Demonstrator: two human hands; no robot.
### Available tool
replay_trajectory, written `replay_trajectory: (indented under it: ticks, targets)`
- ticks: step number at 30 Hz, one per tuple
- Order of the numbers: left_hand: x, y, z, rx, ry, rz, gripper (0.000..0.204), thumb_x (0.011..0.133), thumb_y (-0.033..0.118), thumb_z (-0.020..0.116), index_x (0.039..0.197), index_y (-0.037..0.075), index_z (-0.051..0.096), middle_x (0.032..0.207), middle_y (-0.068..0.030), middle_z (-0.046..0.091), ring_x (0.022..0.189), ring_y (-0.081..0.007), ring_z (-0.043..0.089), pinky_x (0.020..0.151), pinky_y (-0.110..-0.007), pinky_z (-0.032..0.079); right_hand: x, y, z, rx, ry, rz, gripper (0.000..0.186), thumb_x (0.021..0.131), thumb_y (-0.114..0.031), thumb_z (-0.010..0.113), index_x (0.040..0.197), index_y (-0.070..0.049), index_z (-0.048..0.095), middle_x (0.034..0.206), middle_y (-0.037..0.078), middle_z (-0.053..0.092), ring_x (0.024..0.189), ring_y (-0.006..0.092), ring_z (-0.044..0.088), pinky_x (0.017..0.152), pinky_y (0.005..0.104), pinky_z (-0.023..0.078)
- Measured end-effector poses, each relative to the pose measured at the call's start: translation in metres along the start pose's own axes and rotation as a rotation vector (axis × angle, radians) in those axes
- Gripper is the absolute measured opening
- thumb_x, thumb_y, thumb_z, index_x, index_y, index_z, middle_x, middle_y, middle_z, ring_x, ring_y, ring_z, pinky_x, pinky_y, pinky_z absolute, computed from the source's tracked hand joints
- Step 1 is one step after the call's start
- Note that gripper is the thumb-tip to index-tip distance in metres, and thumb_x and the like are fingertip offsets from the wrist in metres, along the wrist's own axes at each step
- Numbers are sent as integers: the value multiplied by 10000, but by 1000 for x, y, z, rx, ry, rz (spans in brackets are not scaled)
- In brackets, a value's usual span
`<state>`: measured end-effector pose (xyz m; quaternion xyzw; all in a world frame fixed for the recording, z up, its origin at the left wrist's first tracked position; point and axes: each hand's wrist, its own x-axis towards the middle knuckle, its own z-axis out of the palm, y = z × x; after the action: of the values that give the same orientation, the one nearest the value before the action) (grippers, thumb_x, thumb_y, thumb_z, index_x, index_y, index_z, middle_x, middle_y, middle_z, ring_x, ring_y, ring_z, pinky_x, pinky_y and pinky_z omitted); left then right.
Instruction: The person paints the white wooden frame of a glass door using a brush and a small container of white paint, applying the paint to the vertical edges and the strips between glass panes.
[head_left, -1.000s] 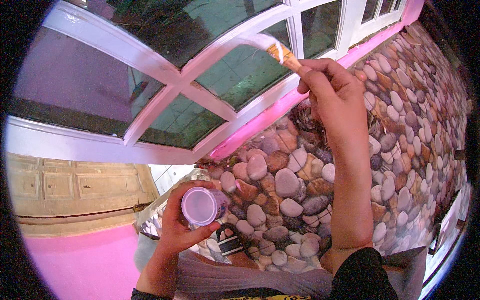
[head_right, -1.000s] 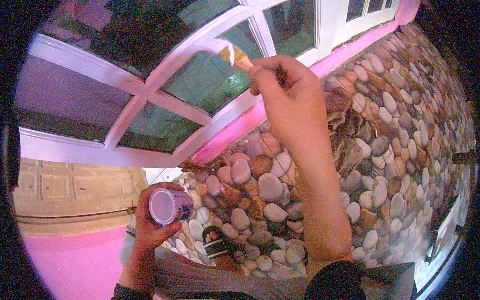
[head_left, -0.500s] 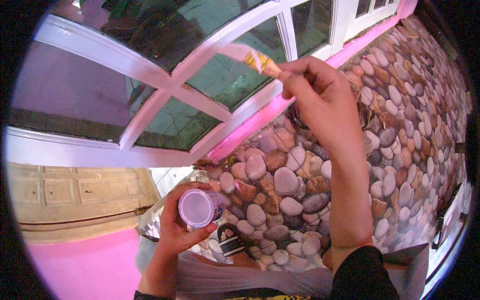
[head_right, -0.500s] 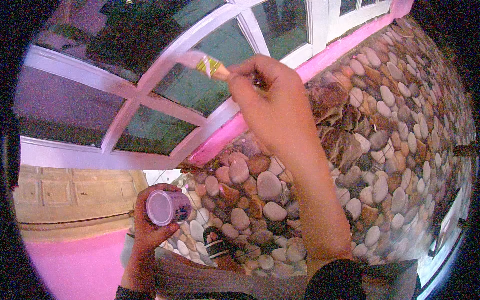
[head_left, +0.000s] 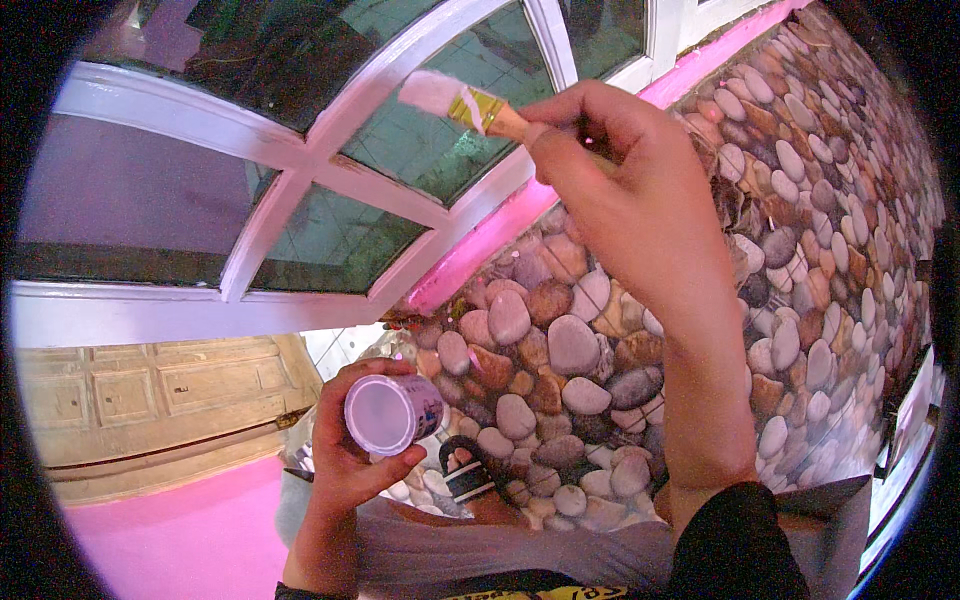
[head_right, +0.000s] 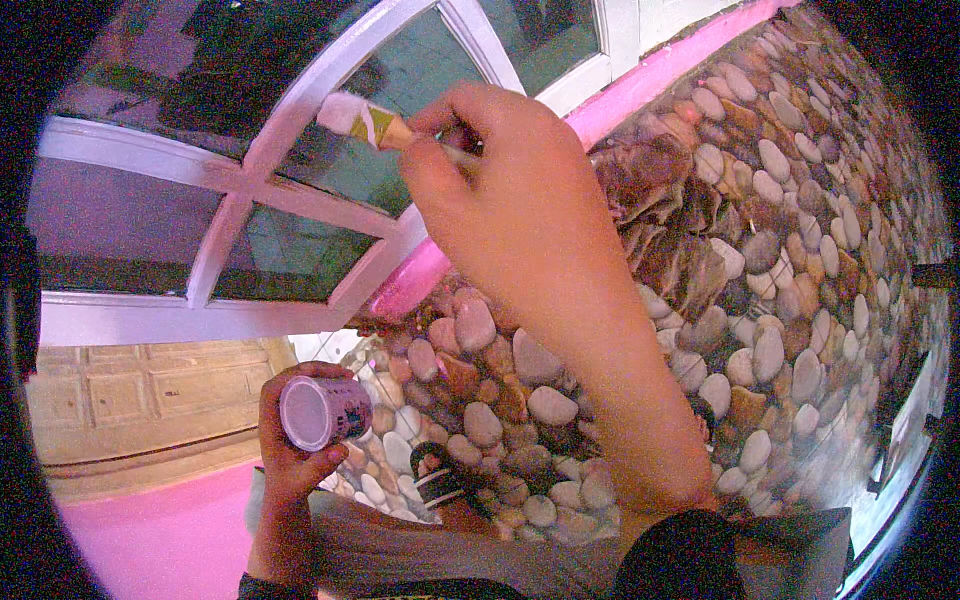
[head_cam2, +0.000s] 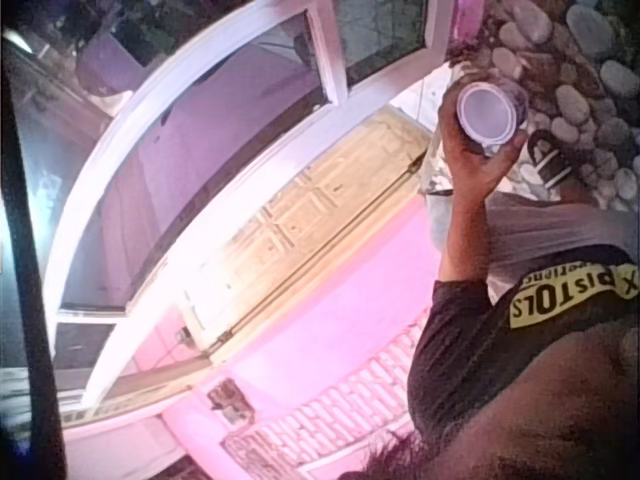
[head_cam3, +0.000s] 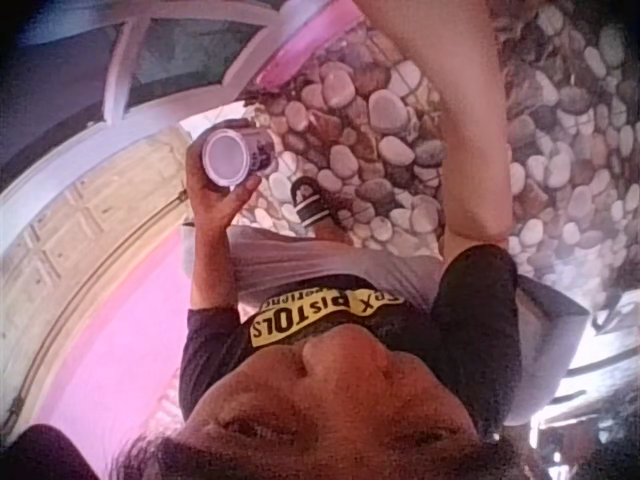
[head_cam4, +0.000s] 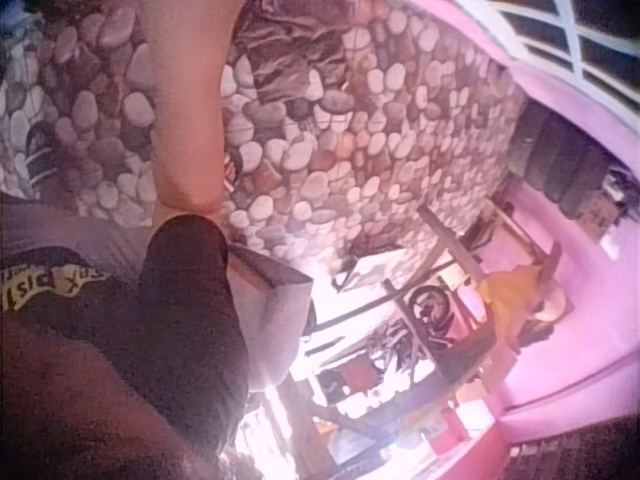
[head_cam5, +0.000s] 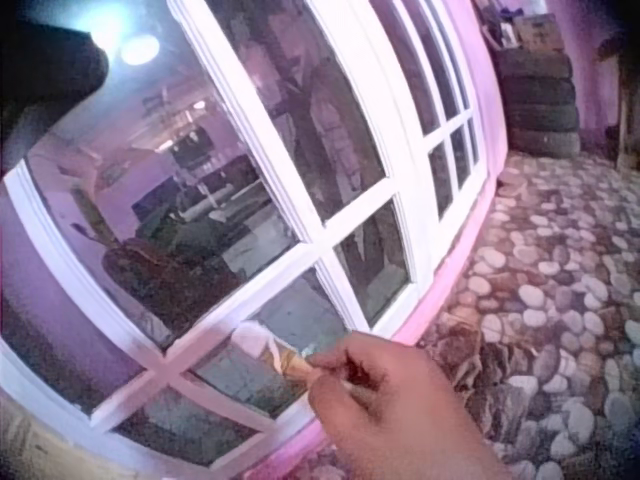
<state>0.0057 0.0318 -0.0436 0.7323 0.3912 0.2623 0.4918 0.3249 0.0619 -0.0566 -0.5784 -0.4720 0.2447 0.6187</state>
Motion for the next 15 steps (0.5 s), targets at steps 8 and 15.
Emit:
replay_trajectory:
  ticks: [8,15]
  targets:
    - [3,3,0,25,-20,15,791,706,201,899,1338,35,453,1299,-207,574,1253,-316,538,1055,-466,426,10,-4,-15,-68,154,-22,196,935,-108,646,1057,30,713,803,6,649,753,44,561,670,209,435]
    - [2,1,0,4,-8,26,805,696,193,904,1345,39,454,1310,-211,572,1238,-324,556,1052,-465,431,3,-13,-3,-101,-17,-4,215,933,-132,654,1064,29,712,797,10,659,727,63,586,643,219,444]
